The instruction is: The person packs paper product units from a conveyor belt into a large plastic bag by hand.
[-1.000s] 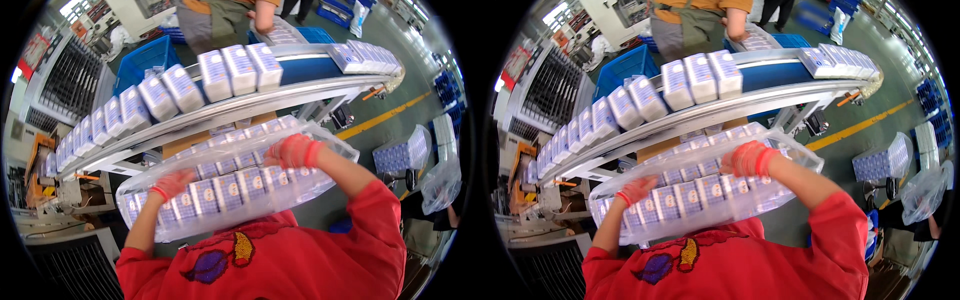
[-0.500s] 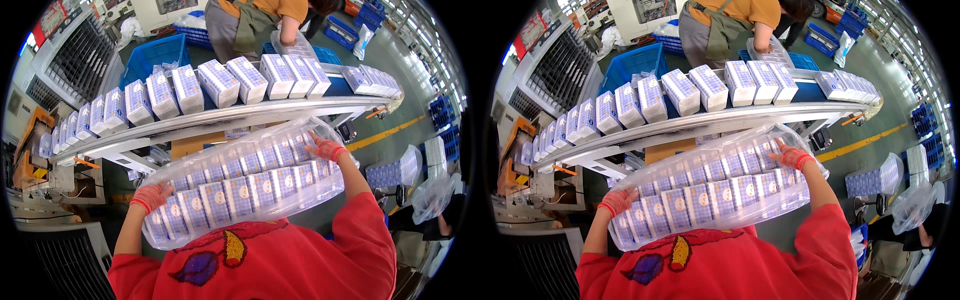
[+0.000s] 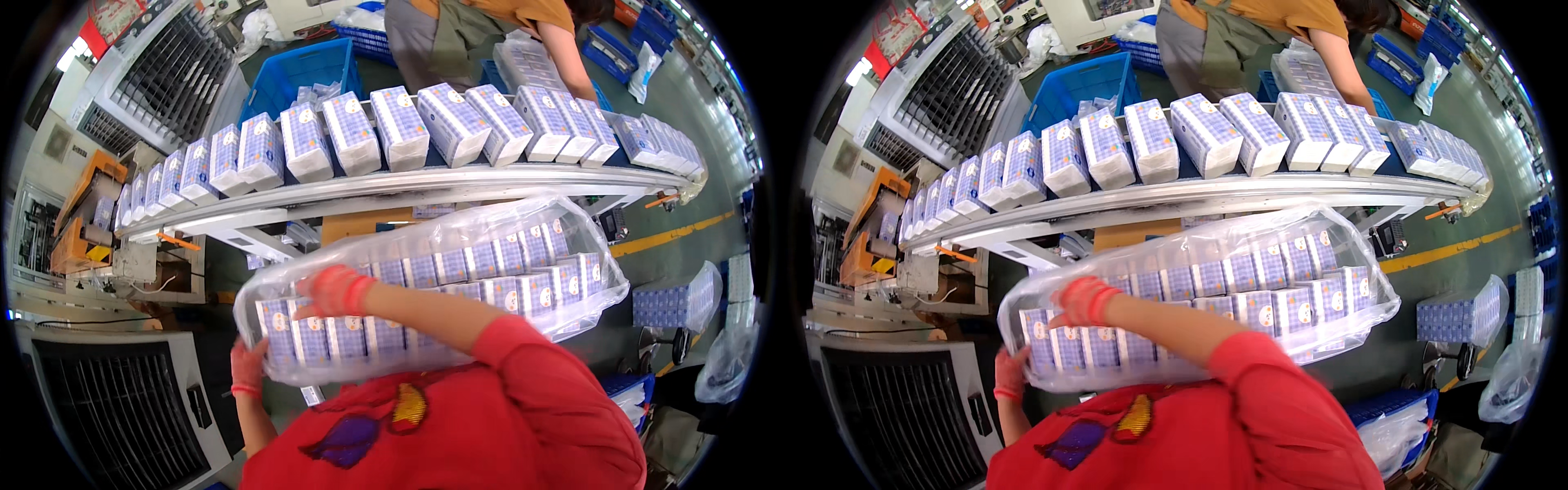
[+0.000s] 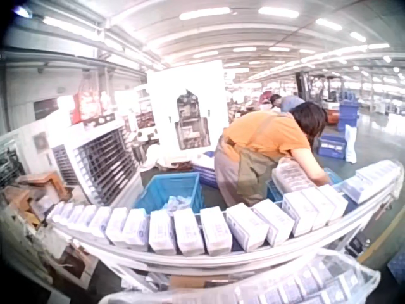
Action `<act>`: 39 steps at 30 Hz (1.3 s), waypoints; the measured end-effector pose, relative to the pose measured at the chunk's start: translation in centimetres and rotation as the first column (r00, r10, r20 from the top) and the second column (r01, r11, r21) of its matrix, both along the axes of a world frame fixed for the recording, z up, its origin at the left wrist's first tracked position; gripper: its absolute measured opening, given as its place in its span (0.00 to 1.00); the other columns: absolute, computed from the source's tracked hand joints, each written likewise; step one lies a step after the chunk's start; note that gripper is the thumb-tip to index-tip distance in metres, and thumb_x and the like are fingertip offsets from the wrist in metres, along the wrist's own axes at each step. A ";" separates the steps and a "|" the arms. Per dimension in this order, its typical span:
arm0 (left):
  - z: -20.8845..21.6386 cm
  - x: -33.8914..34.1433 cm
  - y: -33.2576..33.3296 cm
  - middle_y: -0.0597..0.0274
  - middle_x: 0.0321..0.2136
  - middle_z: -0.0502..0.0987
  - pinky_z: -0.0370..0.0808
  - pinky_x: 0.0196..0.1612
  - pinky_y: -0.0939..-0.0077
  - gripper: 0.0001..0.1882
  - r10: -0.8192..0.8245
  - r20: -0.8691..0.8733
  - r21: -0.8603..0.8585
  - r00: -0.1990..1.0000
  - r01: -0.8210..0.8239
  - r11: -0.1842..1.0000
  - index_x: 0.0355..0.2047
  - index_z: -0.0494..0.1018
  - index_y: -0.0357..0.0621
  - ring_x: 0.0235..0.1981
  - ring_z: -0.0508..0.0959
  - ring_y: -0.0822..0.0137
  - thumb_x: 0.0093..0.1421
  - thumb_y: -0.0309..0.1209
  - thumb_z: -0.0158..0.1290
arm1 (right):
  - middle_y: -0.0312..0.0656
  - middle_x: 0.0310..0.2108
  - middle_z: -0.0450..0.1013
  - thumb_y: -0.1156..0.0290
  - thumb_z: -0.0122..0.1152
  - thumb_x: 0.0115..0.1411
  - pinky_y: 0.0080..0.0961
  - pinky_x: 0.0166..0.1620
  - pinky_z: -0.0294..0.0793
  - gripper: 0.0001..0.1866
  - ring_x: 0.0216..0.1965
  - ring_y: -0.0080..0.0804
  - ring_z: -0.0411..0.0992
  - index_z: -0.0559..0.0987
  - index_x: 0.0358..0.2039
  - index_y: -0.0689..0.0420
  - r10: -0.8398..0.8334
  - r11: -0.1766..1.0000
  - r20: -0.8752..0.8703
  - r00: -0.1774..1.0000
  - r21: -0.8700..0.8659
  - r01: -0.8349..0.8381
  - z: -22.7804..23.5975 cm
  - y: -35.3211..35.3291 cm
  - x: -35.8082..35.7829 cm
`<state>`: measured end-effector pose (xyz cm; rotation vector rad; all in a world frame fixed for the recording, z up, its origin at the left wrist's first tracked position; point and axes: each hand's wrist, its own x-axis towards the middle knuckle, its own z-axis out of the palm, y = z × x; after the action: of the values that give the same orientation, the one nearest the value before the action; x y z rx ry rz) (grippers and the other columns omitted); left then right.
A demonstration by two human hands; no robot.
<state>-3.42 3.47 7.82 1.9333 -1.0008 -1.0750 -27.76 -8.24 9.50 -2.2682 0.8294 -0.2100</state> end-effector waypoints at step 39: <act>8.7 -24.4 -20.5 0.58 0.54 0.53 0.49 0.51 0.41 0.41 -0.204 0.963 -0.027 0.174 0.820 0.572 0.54 0.56 0.61 0.54 0.54 0.47 0.38 0.53 0.56 | 0.52 0.43 0.67 0.43 0.59 0.40 0.27 0.49 0.62 0.41 0.47 0.41 0.65 0.66 0.47 0.62 -0.979 0.148 0.135 0.156 -0.062 0.987 3.1 -10.3 -54.8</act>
<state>-27.84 -17.03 16.53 1.4981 -2.4972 0.2602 -82.55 -18.51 12.55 -1.3590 2.2657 -0.9642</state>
